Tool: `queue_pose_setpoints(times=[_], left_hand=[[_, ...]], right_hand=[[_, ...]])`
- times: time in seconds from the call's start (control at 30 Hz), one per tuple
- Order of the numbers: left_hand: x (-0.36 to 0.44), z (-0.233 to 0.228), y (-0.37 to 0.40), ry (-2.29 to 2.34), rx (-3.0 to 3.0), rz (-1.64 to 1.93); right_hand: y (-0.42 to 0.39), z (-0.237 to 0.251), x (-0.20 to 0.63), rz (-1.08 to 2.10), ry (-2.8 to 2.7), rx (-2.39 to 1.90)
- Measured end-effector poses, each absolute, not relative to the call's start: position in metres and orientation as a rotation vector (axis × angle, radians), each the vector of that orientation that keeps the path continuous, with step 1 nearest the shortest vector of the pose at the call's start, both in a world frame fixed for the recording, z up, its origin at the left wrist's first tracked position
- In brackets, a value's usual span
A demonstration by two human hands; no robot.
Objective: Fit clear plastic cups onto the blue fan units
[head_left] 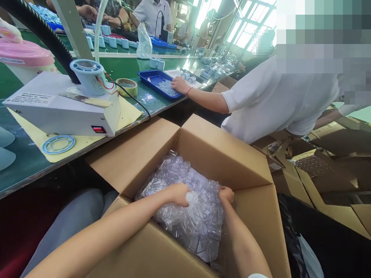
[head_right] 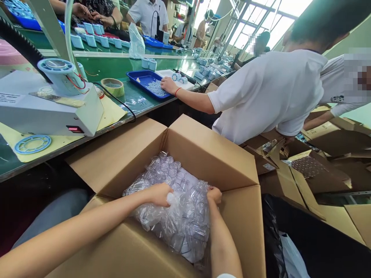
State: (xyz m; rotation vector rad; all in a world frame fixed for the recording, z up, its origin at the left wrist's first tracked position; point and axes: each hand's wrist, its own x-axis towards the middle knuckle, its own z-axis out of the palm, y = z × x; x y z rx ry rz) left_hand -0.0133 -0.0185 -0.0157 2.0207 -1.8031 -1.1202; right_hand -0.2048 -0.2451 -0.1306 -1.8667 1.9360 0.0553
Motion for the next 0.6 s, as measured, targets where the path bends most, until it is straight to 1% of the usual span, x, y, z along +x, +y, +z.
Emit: queue_pose_setpoints(times=[0.1, 0.2, 0.33, 0.47, 0.53, 0.6], left_hand=[[-0.013, -0.016, -0.018, -1.802, 2.007, -1.126], [-0.013, -0.014, -0.018, -1.810, 1.964, -1.125], [-0.013, -0.006, -0.017, -1.841, 1.791, -1.079], [-0.015, 0.000, -0.017, -1.870, 1.624, -1.083], [-0.016, 0.000, -0.017, -1.856, 1.622, -1.119], [-0.016, -0.001, -0.017, -1.824, 1.656, -1.154]], right_hand=[[-0.250, -0.108, -0.206, 0.061, 1.752, -1.989], [-0.251, -0.078, -0.203, -0.012, 1.529, -2.103], [-0.220, -0.046, -0.189, -0.076, 1.130, -2.134], [-0.167, -0.039, -0.170, -0.033, 0.757, -2.028], [-0.156, -0.045, -0.162, -0.023, 0.703, -1.967], [-0.162, -0.053, -0.159, -0.039, 0.748, -1.925]])
